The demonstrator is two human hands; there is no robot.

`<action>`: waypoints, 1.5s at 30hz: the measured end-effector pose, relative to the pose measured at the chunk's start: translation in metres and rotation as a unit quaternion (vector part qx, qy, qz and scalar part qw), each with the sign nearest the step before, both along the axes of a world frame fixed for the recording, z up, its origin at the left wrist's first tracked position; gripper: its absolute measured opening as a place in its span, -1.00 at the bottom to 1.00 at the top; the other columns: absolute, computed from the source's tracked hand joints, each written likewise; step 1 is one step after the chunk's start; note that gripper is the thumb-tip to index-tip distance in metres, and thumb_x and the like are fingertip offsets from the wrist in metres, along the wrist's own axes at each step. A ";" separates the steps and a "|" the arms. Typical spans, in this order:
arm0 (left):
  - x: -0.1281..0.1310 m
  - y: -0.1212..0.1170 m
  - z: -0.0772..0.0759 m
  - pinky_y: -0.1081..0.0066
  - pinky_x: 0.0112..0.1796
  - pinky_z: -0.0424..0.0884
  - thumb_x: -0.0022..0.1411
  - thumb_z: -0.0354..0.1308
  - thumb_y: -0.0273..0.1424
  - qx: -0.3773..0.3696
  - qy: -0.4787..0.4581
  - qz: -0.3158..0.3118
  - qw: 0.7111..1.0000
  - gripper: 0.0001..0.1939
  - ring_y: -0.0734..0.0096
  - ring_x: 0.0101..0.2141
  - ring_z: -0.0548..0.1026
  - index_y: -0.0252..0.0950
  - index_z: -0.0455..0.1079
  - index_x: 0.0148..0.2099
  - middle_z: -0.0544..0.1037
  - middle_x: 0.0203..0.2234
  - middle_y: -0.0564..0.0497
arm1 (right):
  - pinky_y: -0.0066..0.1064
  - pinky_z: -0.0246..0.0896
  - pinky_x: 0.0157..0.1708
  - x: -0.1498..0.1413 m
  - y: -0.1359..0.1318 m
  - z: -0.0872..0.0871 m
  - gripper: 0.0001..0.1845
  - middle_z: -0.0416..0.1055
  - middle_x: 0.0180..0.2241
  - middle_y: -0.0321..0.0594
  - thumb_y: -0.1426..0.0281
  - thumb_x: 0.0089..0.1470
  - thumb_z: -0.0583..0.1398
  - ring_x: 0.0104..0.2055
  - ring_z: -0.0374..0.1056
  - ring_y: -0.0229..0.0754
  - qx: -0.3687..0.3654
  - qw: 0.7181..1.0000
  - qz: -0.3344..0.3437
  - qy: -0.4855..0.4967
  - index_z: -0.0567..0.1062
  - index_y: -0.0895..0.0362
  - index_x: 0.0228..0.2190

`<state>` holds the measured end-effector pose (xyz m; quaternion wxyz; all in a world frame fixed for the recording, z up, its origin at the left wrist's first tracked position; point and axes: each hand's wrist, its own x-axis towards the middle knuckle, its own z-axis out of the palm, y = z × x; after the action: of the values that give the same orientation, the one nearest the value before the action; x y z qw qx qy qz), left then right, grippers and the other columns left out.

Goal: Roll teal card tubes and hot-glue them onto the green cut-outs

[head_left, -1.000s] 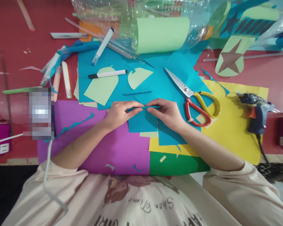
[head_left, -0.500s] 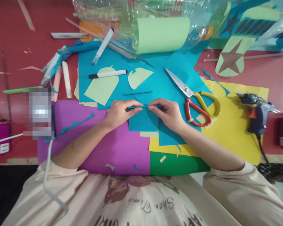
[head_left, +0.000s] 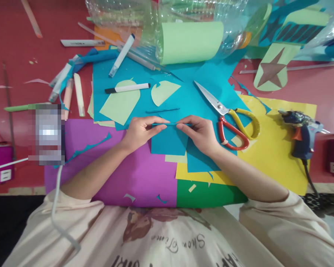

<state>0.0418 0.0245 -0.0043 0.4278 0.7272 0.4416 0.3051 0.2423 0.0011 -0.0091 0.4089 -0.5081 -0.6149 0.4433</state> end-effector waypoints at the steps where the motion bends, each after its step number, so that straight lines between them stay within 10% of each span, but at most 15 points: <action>1: 0.000 0.000 0.000 0.54 -0.62 0.19 0.20 0.16 -0.10 0.000 -0.007 0.004 1.000 -0.67 0.61 -0.66 0.32 -0.24 0.59 -0.23 0.65 -0.41 0.01 | -0.45 0.22 -0.53 0.000 0.000 0.000 -0.74 0.54 -0.47 -0.27 0.16 0.04 0.25 -0.49 0.36 -0.29 -0.001 1.000 -0.002 0.004 0.57 0.09 -0.48; 22: 0.003 0.000 0.000 0.56 -0.70 0.01 0.03 0.33 -0.13 -0.082 -0.142 0.066 0.984 -0.69 0.69 -0.74 0.08 -0.31 0.54 -0.41 0.22 -0.79 0.20 | -0.50 0.32 -0.50 0.000 -0.001 -0.002 -0.90 0.58 -0.45 -0.29 0.34 0.01 0.28 -0.43 0.46 -0.28 0.012 0.999 -0.018 0.038 0.59 0.10 -0.46; 37: 0.005 0.000 0.001 0.58 -0.53 0.30 0.11 0.26 -0.36 -0.085 -0.130 0.048 0.987 -0.87 0.55 -0.50 0.46 -0.31 0.55 -0.30 0.59 -0.46 0.02 | -0.46 0.31 -0.49 0.001 0.000 -0.003 -0.86 0.59 -0.43 -0.28 0.28 0.01 0.28 -0.42 0.46 -0.26 0.006 0.999 -0.034 0.022 0.59 0.08 -0.46; 45: 0.004 -0.002 0.001 0.56 -0.58 0.20 0.11 0.27 -0.31 -0.081 -0.133 0.060 0.986 -0.84 0.62 -0.60 0.32 -0.29 0.56 -0.31 0.52 -0.57 0.07 | -0.47 0.32 -0.49 0.001 -0.001 -0.003 -0.87 0.59 -0.43 -0.29 0.29 0.02 0.27 -0.41 0.47 -0.27 0.013 0.999 -0.027 0.024 0.58 0.09 -0.45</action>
<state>0.0457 0.0226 -0.0036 0.5217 0.6151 0.4465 0.3874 0.2428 0.0005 -0.0125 0.4419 -0.5082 -0.5968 0.4362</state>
